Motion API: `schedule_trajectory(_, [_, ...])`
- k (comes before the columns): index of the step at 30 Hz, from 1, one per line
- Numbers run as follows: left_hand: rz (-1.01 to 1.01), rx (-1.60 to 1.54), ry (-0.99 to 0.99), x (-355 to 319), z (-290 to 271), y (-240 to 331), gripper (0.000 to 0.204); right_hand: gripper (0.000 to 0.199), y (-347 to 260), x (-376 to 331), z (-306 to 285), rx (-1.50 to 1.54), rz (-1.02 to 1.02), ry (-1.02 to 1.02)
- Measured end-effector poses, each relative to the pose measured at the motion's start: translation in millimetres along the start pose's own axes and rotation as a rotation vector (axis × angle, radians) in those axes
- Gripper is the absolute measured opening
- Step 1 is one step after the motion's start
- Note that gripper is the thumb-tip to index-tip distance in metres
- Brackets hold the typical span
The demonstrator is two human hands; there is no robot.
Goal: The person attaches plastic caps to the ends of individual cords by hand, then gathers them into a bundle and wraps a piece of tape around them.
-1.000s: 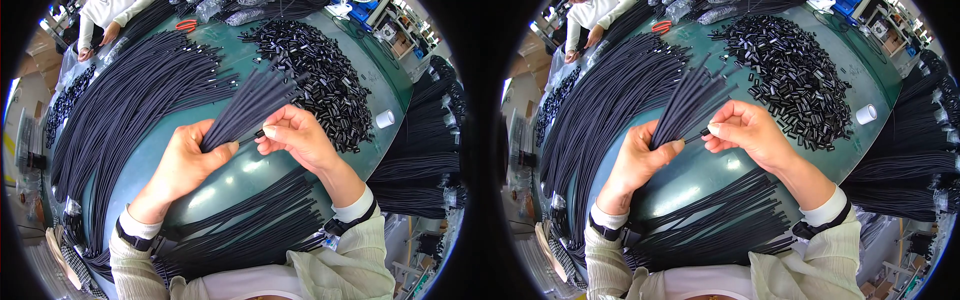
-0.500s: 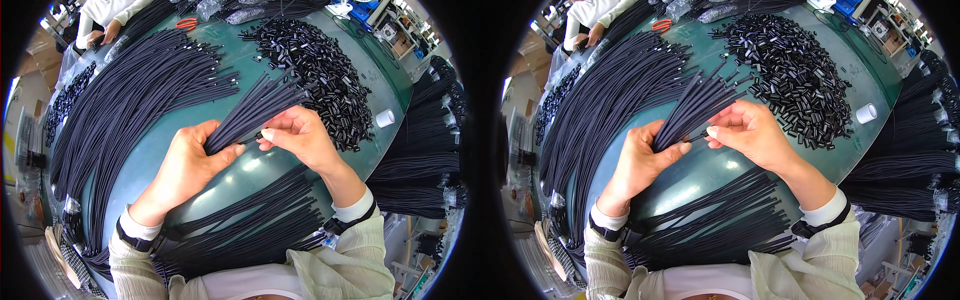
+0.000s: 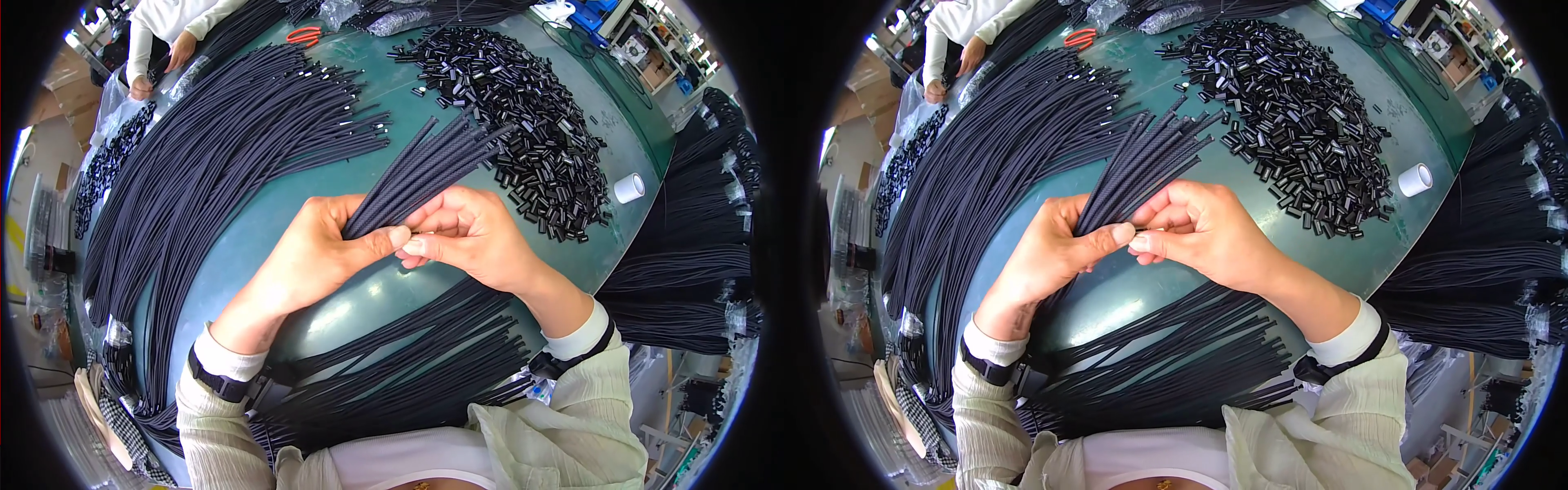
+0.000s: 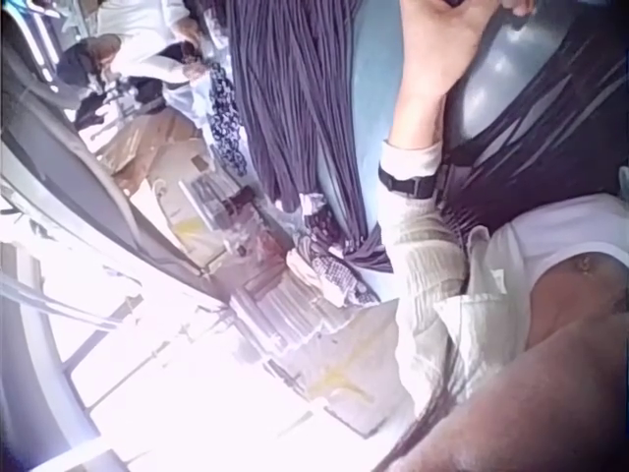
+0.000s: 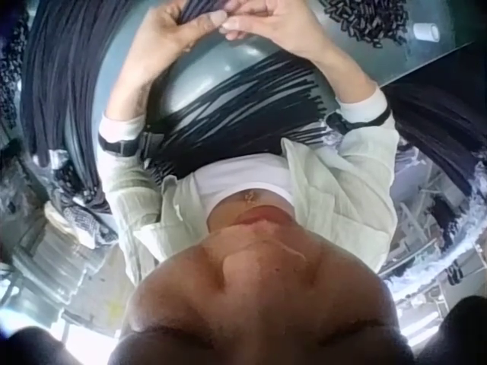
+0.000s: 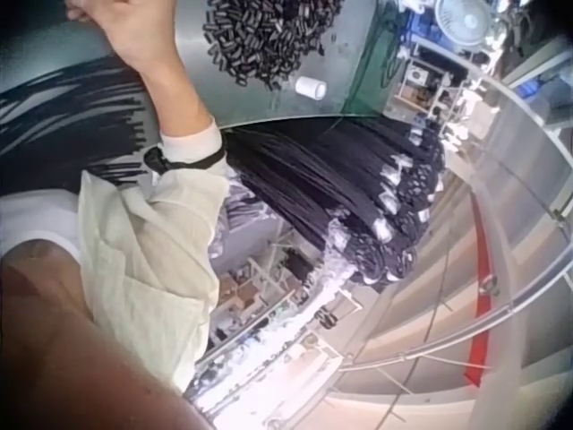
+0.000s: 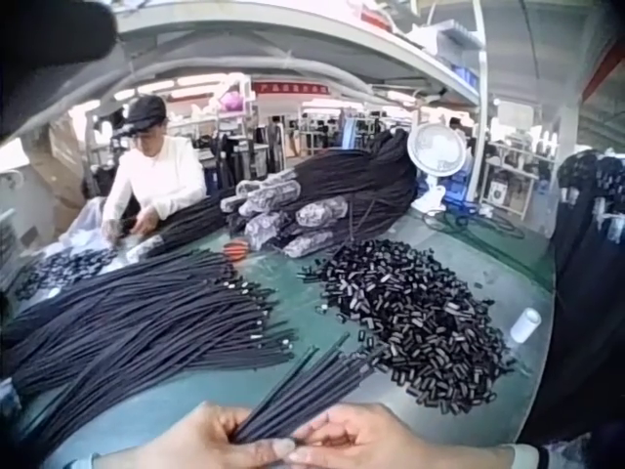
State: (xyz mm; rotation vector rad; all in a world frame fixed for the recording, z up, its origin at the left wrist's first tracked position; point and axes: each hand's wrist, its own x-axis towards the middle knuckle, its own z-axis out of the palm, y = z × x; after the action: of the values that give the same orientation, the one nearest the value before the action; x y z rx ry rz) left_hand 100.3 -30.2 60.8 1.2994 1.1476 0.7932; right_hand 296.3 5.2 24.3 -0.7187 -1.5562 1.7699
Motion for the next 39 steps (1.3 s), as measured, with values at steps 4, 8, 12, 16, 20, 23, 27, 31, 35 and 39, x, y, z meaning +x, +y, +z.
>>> schedule_trajectory(4, [-0.099, 0.192, -0.045, -5.7, -16.5, 7.5, 0.016, 0.007, -5.4, 5.1, -6.4, -0.037, 0.070, -0.090])
schedule_trajectory(8, [-0.085, 0.323, -0.014, -14.8, -48.2, -2.6, 0.017, 0.008, -9.1, 8.8, -16.9, -0.284, 0.033, -0.180])
schedule_trajectory(12, [-0.070, 0.155, 0.186, -13.3, -63.5, 1.5, 0.017, 0.010, -8.1, 16.4, -50.2, -0.888, -0.112, -0.109])
schedule_trajectory(16, [-0.071, 0.213, 0.185, -0.3, -55.2, 9.3, 0.018, 0.012, -6.4, 45.1, -73.5, -1.361, -0.142, 0.266])
schedule_trajectory(20, [-0.052, 0.139, 0.070, 17.6, -42.3, 18.2, 0.019, 0.012, 14.6, 63.3, -79.8, -1.510, -0.164, 0.247])
schedule_trajectory(23, [-0.043, 0.095, 0.023, 28.7, -37.0, 11.4, 0.019, 0.013, 18.2, 70.9, -85.9, -1.560, -0.125, 0.202])
schedule_trajectory(27, [-0.062, 0.013, 0.049, 32.8, -34.5, -4.0, 0.016, 0.013, 13.9, 69.0, -77.2, -1.468, -0.046, 0.159])
schedule_trajectory(31, [-0.056, 0.000, 0.139, 29.2, -26.3, -9.1, 0.014, 0.012, 18.1, 48.0, -59.2, -0.636, -0.066, 0.171])
schedule_trajectory(35, [0.017, 0.026, 0.196, 21.1, -16.8, -8.1, 0.015, 0.014, 12.0, 32.0, -39.5, -0.122, -0.141, 0.146])
schedule_trajectory(39, [0.031, 0.088, 0.192, 20.3, -16.2, -7.8, 0.015, 0.016, 12.3, 26.5, -33.6, -0.054, -0.168, 0.126])
